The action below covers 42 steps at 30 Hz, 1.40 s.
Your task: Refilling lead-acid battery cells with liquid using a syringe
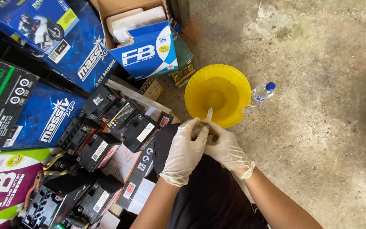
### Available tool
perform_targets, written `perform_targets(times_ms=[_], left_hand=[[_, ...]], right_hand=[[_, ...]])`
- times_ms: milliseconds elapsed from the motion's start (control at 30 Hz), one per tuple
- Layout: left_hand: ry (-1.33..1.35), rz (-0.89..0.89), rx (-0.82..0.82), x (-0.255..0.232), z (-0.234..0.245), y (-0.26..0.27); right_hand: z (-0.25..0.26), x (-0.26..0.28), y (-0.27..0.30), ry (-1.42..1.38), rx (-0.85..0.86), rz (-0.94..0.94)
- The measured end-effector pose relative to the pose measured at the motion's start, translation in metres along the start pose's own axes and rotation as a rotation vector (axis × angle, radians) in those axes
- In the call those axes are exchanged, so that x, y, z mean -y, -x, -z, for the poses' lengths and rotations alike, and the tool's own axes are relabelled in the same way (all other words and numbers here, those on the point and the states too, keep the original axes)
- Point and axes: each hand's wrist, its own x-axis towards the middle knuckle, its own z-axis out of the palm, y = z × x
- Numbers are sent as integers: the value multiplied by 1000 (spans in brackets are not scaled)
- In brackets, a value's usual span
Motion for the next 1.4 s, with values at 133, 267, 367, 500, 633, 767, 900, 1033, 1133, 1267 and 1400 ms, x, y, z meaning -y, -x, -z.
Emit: perform_targets(times_ms=[133,267,367,500,633,767,900,1033,1133,1267,1400], left_hand=[[-82,-119,-23,4,-1,-15],[-71,-125,96,4,-8,-29],[-44,-84,129,-1,-11,-34],[-8,-12,147,-10,-11,-37],[19,5,96,-7,-19,-46],[50,99,32,-13,-20,-49],[57,129,-17,-8,-25,-54],[12,150,-17,-16,-24,-49],[-27,140,-35,-19,-24,-46],[-62,124,-57,-15,-27,-47],[-93,128,-67,-11,-30,-47]], right_hand=[[0,-29,-19,-86,-9,15],[0,-28,-18,-82,-31,38],[0,-18,-12,-149,-52,11],[6,-16,-14,-79,-50,10],[4,5,-11,-106,-48,-63],[-2,15,-9,-251,-124,-101],[-3,10,-15,-315,-146,-121],[-2,14,-11,-311,-168,-129],[-2,12,-9,-357,-195,-113],[-4,-4,-16,-372,-194,-107],[-6,-6,-13,-301,-182,-92]])
